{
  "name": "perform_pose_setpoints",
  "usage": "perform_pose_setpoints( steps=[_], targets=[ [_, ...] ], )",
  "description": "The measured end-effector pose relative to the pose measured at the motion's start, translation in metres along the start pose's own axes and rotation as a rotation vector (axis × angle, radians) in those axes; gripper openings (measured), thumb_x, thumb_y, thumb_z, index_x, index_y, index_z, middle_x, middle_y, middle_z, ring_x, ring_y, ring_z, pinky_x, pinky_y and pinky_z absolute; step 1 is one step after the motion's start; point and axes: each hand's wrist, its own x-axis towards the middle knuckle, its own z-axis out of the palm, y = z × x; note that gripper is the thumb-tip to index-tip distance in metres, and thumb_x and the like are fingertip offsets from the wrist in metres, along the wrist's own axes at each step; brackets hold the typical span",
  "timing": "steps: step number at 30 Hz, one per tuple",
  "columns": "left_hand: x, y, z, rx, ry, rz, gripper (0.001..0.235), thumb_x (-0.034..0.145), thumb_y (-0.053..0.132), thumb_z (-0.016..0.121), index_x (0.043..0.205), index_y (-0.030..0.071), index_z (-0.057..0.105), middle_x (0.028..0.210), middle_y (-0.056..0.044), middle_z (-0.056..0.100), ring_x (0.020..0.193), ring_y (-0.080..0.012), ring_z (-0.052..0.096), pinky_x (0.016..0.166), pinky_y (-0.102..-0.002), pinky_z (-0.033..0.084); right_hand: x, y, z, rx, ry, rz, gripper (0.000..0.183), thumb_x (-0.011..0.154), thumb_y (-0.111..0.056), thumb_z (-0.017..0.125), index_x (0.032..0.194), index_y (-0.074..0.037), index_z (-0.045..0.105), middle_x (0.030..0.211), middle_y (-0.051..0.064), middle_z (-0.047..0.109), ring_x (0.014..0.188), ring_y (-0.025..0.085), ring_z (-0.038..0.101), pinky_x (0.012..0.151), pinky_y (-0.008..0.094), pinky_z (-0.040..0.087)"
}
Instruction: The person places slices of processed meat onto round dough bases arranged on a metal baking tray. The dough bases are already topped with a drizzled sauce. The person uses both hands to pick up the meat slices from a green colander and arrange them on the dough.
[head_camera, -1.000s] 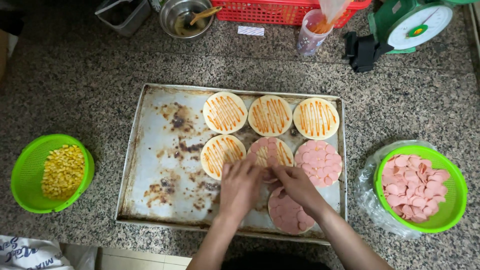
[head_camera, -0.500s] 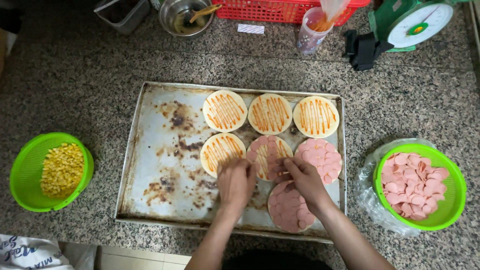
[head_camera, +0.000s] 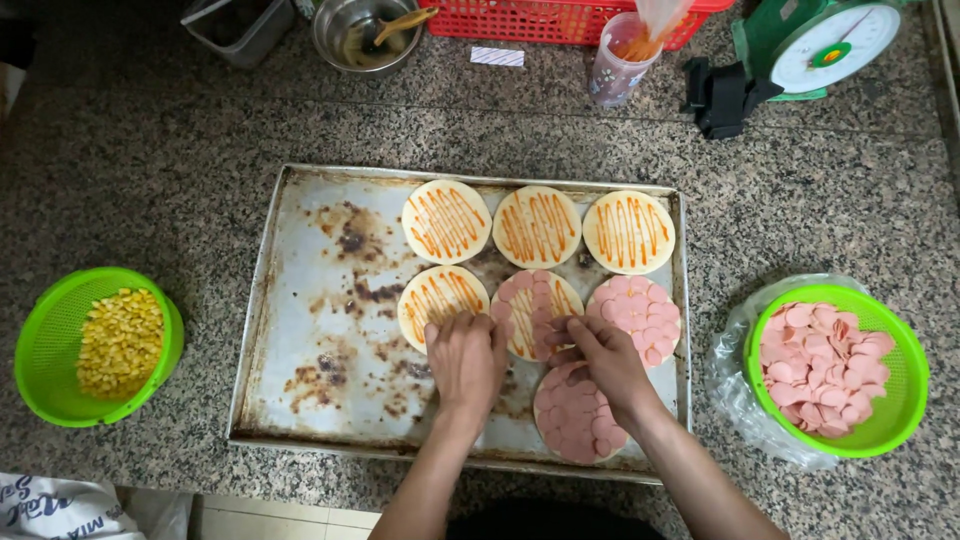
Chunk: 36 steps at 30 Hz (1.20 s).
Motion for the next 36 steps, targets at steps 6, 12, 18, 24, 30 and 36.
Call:
perform_pose_setpoints(
  steps=[6,12,18,24,30,36],
  targets=[
    [0.006,0.005,-0.012,0.024,0.008,0.005,0.023,0.098,0.041,0.087,0.087,0.021,0.081,0.088,-0.007,0.079,0.097,-0.0333,0.081,0.094,-0.052,0.054,-0.002,-0.001,0.002,-0.029,0.0,-0.004,0.043,0.125,-0.025,0.066,0.146,0.008,0.084,0.118,0.023,0.089,0.091,0.032,0.09,0.058,0.033,0.069],
    [0.004,0.01,-0.02,-0.059,0.022,-0.047,0.033,0.106,0.047,0.081,0.084,0.022,0.083,0.087,-0.006,0.082,0.099,-0.0334,0.082,0.099,-0.053,0.054,-0.008,-0.004,-0.005,-0.011,0.02,0.005,0.042,0.124,-0.024,0.068,0.148,0.006,0.085,0.12,0.025,0.091,0.095,0.033,0.089,0.062,0.038,0.071],
    [0.004,-0.004,-0.041,0.011,0.032,0.103,0.013,0.105,0.036,0.08,0.103,0.026,0.087,0.1,-0.003,0.078,0.111,-0.0304,0.078,0.097,-0.049,0.055,-0.024,-0.021,-0.022,0.029,0.093,-0.029,0.042,0.125,-0.023,0.069,0.152,0.006,0.083,0.118,0.023,0.089,0.091,0.032,0.088,0.06,0.037,0.071],
    [-0.011,0.029,-0.054,-0.108,0.03,0.194,0.017,0.106,0.031,0.079,0.112,0.024,0.093,0.106,-0.004,0.079,0.11,-0.0295,0.078,0.096,-0.047,0.056,-0.017,0.01,-0.08,0.141,0.213,-0.144,0.032,0.124,-0.018,0.069,0.138,0.005,0.085,0.107,0.023,0.086,0.084,0.034,0.089,0.054,0.036,0.07],
    [-0.022,0.062,-0.028,-0.169,0.005,0.304,0.019,0.109,0.032,0.076,0.118,0.026,0.091,0.112,-0.007,0.081,0.115,-0.0371,0.075,0.094,-0.06,0.048,-0.035,0.035,-0.195,0.075,0.349,-0.179,0.029,0.124,-0.023,0.069,0.146,-0.009,0.083,0.115,0.013,0.092,0.079,0.019,0.079,0.058,0.03,0.053],
    [-0.031,0.127,-0.03,-0.194,-0.034,0.326,0.019,0.11,0.033,0.078,0.121,0.025,0.091,0.11,-0.005,0.08,0.119,-0.0368,0.074,0.096,-0.056,0.049,-0.061,0.035,-0.336,-0.707,0.632,-0.148,0.032,0.113,-0.048,0.076,0.134,-0.028,0.088,0.124,0.008,0.097,0.115,0.027,0.092,0.095,0.046,0.063]
  ],
)
